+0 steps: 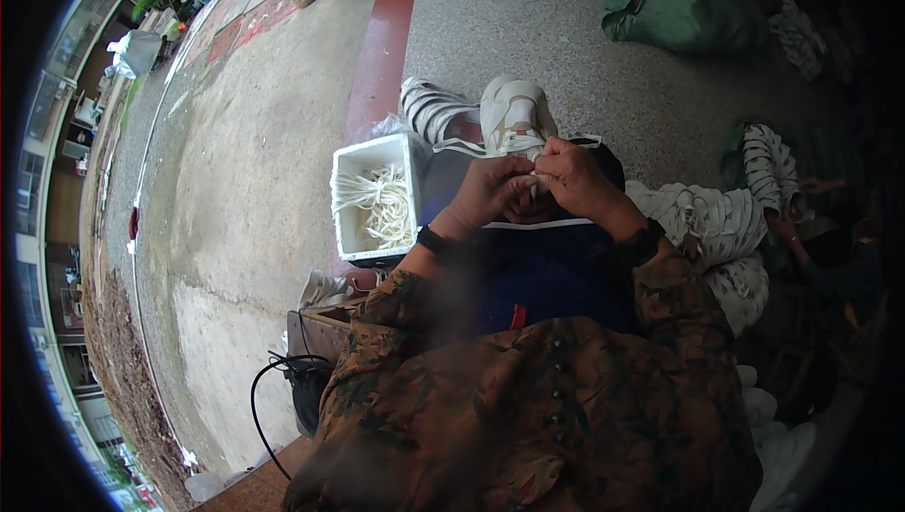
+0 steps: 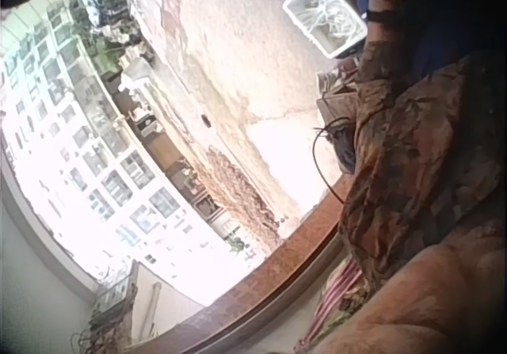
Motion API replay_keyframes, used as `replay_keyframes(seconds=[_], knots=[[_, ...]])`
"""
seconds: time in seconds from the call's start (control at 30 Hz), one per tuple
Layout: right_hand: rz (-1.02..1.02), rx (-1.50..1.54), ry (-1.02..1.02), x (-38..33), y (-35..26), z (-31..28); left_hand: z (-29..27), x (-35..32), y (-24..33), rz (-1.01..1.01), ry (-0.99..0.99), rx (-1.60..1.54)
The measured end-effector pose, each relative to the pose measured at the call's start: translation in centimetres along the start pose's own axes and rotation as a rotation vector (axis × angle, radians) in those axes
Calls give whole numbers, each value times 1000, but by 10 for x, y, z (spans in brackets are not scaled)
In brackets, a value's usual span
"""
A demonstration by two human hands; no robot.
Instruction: Lacing and assembling shoe components in a manufacturing setting.
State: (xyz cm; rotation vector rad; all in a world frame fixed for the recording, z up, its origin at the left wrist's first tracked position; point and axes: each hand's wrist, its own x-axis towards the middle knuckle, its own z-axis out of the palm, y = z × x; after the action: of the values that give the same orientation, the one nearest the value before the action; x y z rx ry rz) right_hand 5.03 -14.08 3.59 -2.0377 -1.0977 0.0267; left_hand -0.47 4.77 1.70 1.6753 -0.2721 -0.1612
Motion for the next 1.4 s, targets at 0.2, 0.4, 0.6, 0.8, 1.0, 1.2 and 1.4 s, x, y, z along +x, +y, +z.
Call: replay_keyframes(seconds=[0.2,0.4,0.6,0.8,1.0,1.2,1.4], knots=[[-170,-401,-83,-1,8,15,-17,3,-36,171,230,505],[-217,-580,-241,13,30,25,-18,9,-36,246,183,771],[84,88,47,5,38,25,-5,20,-39,75,155,985],[386,607,211,-1,63,38,11,27,-16,-53,35,1287],[414,716,251,-3,70,43,14,29,-12,-119,72,1314],[489,747,252,-13,71,31,27,47,7,-364,-38,1334],[363,628,340,-7,75,47,-13,52,-42,112,-176,1304]])
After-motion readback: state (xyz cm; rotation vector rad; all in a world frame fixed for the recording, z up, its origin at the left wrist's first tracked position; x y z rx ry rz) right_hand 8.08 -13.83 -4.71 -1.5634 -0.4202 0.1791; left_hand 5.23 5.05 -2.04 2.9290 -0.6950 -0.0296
